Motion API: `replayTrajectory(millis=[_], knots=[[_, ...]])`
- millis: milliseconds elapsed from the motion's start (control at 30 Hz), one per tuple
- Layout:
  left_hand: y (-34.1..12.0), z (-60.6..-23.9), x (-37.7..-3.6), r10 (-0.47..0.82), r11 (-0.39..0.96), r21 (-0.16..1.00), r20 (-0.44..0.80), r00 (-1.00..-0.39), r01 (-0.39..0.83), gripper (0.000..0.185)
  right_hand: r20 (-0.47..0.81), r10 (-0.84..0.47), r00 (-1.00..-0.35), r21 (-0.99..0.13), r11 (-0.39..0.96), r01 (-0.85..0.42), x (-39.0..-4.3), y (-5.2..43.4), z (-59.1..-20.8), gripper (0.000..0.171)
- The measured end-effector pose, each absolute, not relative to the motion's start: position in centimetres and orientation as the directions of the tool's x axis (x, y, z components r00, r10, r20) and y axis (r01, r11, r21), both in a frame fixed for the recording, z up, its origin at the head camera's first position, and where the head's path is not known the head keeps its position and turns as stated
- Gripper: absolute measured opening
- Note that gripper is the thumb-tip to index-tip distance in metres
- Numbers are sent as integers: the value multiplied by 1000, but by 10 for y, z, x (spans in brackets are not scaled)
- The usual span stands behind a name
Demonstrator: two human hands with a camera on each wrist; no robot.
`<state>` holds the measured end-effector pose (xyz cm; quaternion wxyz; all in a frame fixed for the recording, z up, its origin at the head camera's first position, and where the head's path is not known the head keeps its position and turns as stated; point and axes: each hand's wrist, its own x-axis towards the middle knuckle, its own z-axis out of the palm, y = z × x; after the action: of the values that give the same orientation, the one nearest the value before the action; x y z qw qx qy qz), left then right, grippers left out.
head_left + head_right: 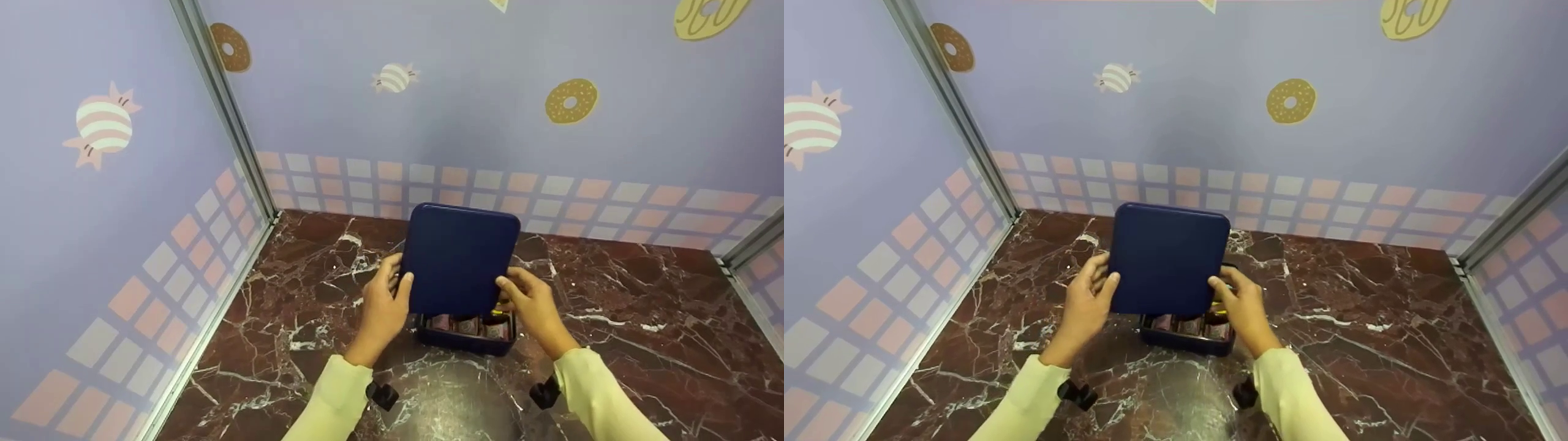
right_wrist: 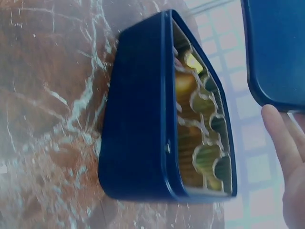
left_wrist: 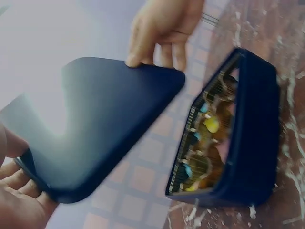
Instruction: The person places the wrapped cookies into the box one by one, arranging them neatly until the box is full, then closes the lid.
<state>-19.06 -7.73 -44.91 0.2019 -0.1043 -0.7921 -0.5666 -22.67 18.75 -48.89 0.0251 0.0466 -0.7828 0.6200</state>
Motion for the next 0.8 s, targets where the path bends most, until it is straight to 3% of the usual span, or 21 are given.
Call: replayTrajectory(millis=[133,300,600,800], knots=[[-70,-463,-193,-72,321,852,457,-887,413,44,71,-15,-997,-938,340,-72,-225,198,-491,39],[-58,-475,-194,-80,422,822,454,-887,382,49,105,10,-994,-848,523,-84,-219,205,-497,48],[-46,-491,-204,27,471,804,398,-917,363,59,137,14,-990,-672,736,-82,-213,208,-506,65],[-47,-506,-211,131,483,841,206,-970,244,70,51,-16,-999,-574,818,-42,-208,209,-515,94]])
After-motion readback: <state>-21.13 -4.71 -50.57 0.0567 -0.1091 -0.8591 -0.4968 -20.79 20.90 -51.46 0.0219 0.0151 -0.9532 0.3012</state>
